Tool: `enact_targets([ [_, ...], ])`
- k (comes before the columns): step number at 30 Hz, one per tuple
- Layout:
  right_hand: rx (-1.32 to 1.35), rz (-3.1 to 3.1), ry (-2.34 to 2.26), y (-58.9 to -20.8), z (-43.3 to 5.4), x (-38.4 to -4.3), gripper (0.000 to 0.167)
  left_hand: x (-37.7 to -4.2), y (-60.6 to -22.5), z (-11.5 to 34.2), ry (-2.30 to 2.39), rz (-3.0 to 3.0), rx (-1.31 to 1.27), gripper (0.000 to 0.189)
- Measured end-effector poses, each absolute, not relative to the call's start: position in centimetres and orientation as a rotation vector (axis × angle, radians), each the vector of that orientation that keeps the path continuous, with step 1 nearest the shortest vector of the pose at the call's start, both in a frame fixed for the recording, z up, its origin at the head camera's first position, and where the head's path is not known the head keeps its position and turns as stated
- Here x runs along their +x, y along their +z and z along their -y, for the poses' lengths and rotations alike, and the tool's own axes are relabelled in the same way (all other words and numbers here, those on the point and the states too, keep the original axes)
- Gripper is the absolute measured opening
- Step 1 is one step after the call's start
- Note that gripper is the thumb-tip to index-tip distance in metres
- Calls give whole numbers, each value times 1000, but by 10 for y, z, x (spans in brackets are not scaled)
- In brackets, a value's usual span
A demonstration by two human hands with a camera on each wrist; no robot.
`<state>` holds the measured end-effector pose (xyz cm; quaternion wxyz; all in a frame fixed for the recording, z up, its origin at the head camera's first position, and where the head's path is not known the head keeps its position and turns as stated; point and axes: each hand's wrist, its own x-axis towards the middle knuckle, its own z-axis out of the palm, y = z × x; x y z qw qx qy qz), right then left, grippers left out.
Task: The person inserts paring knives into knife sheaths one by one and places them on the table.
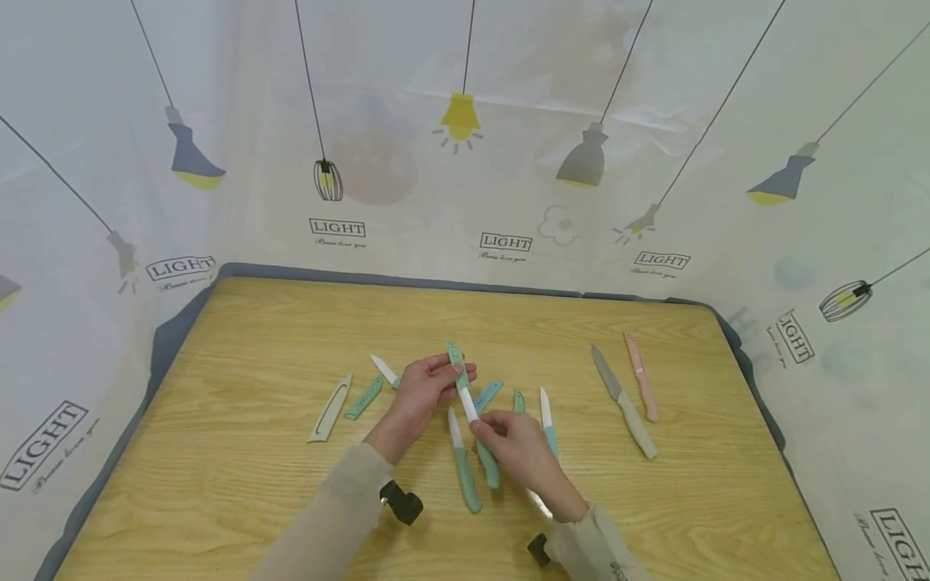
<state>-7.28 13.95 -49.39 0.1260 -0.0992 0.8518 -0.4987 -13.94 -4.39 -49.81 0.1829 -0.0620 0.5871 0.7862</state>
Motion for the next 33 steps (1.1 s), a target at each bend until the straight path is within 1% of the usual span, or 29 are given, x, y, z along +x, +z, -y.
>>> enact_targets([
  [19,-267,-2477,-1494,-493,-133,-80,30,-137,-499,41,2208,-1662,-135,42],
  [24,-247,-2464,-1512,-492,-133,-81,32,-136,-500,40,2196,-1655,-131,42],
  [29,-258,-2492,-1514,-496,-133,-79,36,-136,-495,42,2206,-1651,-107,42],
  [33,-248,-2503,-1503,-499,-135,-76,34,-138,-491,47,2253,-1645,-108,41],
])
